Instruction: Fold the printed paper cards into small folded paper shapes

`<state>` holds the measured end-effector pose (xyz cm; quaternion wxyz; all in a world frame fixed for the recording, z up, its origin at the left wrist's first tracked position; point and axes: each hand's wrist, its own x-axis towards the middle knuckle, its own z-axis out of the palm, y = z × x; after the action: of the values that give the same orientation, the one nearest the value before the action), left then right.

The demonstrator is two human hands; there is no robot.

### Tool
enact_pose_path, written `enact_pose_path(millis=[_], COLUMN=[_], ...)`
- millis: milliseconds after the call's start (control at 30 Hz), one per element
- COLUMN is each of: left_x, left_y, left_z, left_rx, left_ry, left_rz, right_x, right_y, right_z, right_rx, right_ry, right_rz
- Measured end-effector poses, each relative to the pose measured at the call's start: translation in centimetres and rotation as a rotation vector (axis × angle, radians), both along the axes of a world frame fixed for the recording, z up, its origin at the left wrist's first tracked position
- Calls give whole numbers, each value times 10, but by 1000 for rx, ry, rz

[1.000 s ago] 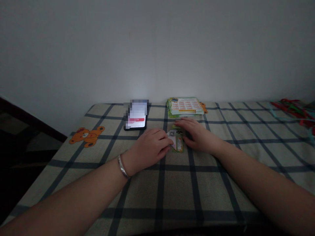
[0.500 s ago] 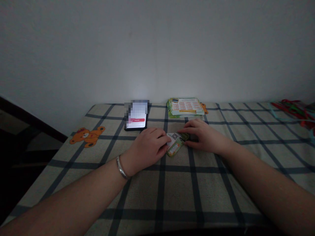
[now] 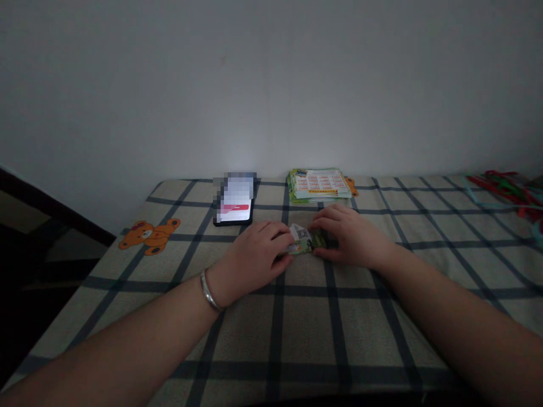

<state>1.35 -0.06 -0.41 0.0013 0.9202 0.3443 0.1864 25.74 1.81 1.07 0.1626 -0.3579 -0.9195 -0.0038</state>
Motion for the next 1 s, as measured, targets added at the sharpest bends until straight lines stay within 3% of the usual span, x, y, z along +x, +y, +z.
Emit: enact_pose_path(millis=[200, 700, 1000], left_x=[0, 3, 4], left_y=[4, 5, 9], left_z=[-1, 2, 3], left_rx=[1, 73, 79], left_ry=[-19, 91, 62], left_rz=[-45, 79, 104], right_x=[-3, -21, -25], right_y=[-2, -10, -8], right_z=[-2, -1, -2], right_rx=[-6, 114, -57], right_ry=[-16, -238, -71], right_rz=[82, 17, -132])
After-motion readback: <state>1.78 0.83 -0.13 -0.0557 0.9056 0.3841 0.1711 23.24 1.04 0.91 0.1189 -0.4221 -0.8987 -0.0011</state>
